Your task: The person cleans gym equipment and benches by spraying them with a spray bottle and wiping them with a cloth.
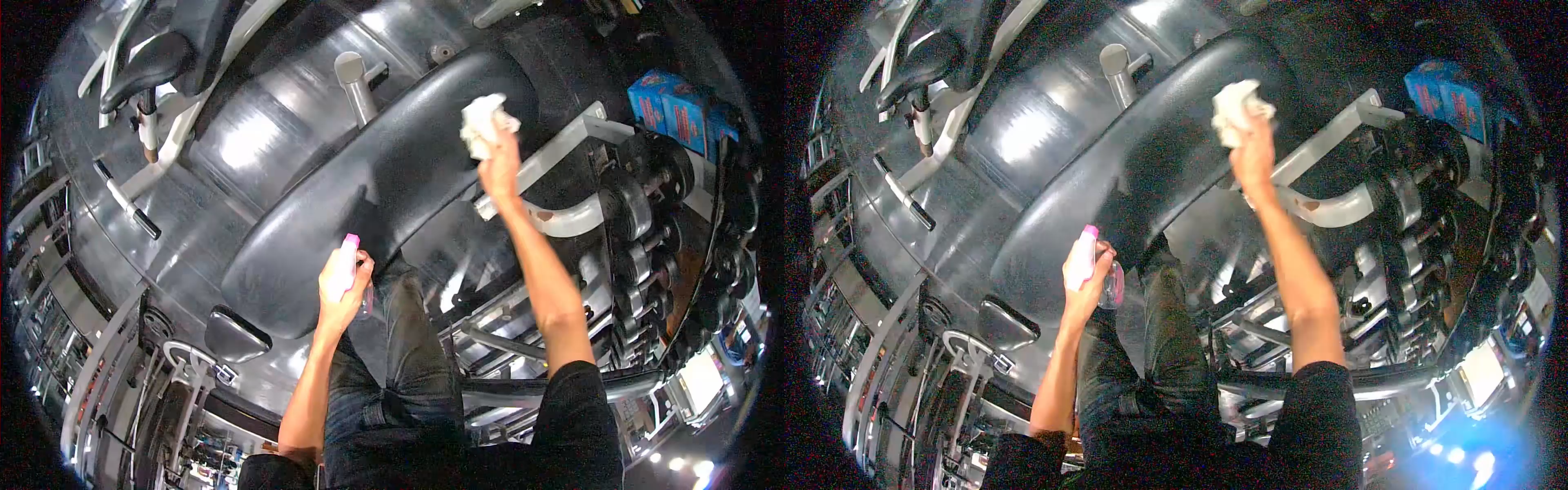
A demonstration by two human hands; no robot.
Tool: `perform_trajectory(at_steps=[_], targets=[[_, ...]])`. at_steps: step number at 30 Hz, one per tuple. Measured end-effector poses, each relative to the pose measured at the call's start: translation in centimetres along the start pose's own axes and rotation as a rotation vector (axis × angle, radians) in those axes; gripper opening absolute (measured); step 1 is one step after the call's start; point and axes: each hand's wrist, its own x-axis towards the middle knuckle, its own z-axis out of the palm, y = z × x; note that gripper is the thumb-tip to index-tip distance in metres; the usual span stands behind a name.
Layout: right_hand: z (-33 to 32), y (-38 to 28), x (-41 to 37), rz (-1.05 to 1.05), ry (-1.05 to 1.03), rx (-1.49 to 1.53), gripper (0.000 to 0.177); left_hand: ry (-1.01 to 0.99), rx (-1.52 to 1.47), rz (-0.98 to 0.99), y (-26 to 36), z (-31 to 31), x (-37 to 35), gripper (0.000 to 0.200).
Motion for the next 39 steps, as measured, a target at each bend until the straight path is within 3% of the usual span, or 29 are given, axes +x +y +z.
perform_trajectory(at_steps=[1, 3, 4, 5, 6, 7, 8, 10, 13, 14, 16, 17, 19, 21, 24, 25, 27, 28, 29, 33, 37, 39], targets=[[-1.0, -4.7, -2.1, -0.252, -0.124, -0.333, 0.045, -0.006, -0.035, -0.013, -0.1, -0.4, -0.5, 0.008], [0.2, -7.2, -6.0, -0.342, -0.228, -0.365, 0.047, 0.001, -0.05, 0.025, -0.1, -1.3, -1.7, 0.009], [0.7, -7.6, -8.0, -0.302, -0.363, -0.314, 0.057, 0.0, -0.063, 0.055, -0.1, -1.8, -2.3, 0.009], [0.7, -9.1, -9.9, -0.356, -0.407, -0.322, 0.058, 0.01, -0.069, 0.068, -0.2, -2.5, -3.2, 0.009], [0.8, -9.4, -11.8, -0.392, -0.468, -0.274, 0.047, 0.028, -0.09, 0.07, -0.3, -3.2, -4.0, 0.009], [0.2, -10.9, -13.7, -0.436, -0.494, -0.099, 0.052, 0.044, -0.112, 0.075, -0.3, -4.0, -4.9, 0.009], [0.6, -10.7, -15.8, -0.414, -0.611, -0.05, 0.055, 0.063, -0.106, 0.059, -0.3, -4.8, -6.0, 0.009], [-0.1, -13.7, -18.3, -0.118, -0.933, 0.069, 0.057, 0.079, -0.137, 0.082, 0.0, -6.6, -8.4, 0.009], [-1.7, -19.4, -22.0, 0.086, -0.925, 0.138, 0.054, 0.064, -0.196, 0.093, -0.5, -10.1, -12.8, 0.012], [-2.8, -21.7, -22.8, 0.051, -0.919, 0.134, 0.054, 0.055, -0.219, 0.089, -0.8, -11.4, -14.4, 0.013], [-5.0, -25.7, -24.6, 0.297, -0.859, 0.319, 0.057, 0.057, -0.19, 0.108, -1.0, -13.8, -17.6, 0.018], [-5.4, -26.5, -26.2, 0.261, -0.855, 0.317, 0.057, 0.054, -0.234, 0.111, -0.7, -15.0, -19.5, 0.024], [-5.9, -28.7, -28.5, 0.235, -0.64, 0.497, 0.066, 0.038, -0.293, 0.141, -1.2, -17.7, -23.2, 0.031], [-7.4, -33.0, -30.3, 0.248, -0.624, 0.588, 0.074, 0.046, -0.282, 0.197, -1.4, -20.5, -26.6, 0.038], [-6.5, -36.7, -34.0, 0.474, -0.56, 0.861, 0.06, 0.199, -0.268, 0.356, -1.0, -24.3, -31.6, 0.042], [-6.4, -39.0, -35.5, 0.569, -0.558, 1.031, 0.056, 0.24, -0.297, 0.389, -0.6, -25.6, -33.4, 0.046], [-6.2, -41.8, -38.0, 0.739, -0.589, 1.081, 0.041, 0.31, -0.33, 0.446, -0.8, -28.1, -36.3, 0.049], [-5.8, -43.2, -39.1, 0.693, -0.653, 1.143, 0.037, 0.279, -0.43, 0.389, -1.2, -29.3, -37.6, 0.05], [-5.6, -44.5, -40.0, 0.679, -0.668, 1.184, 0.039, 0.243, -0.53, 0.333, -1.4, -30.4, -38.7, 0.05], [-5.9, -48.5, -43.2, 0.835, -0.696, 1.287, 0.042, 0.315, -0.557, 0.441, -0.2, -34.1, -43.6, 0.049], [-5.6, -51.0, -44.9, 0.794, -0.756, 1.317, 0.046, 0.431, -0.528, 0.587, -0.9, -36.3, -46.4, 0.05], [-6.2, -52.0, -44.9, 0.806, -0.811, 1.301, 0.046, 0.476, -0.483, 0.56, -1.4, -37.4, -47.6, 0.038]])
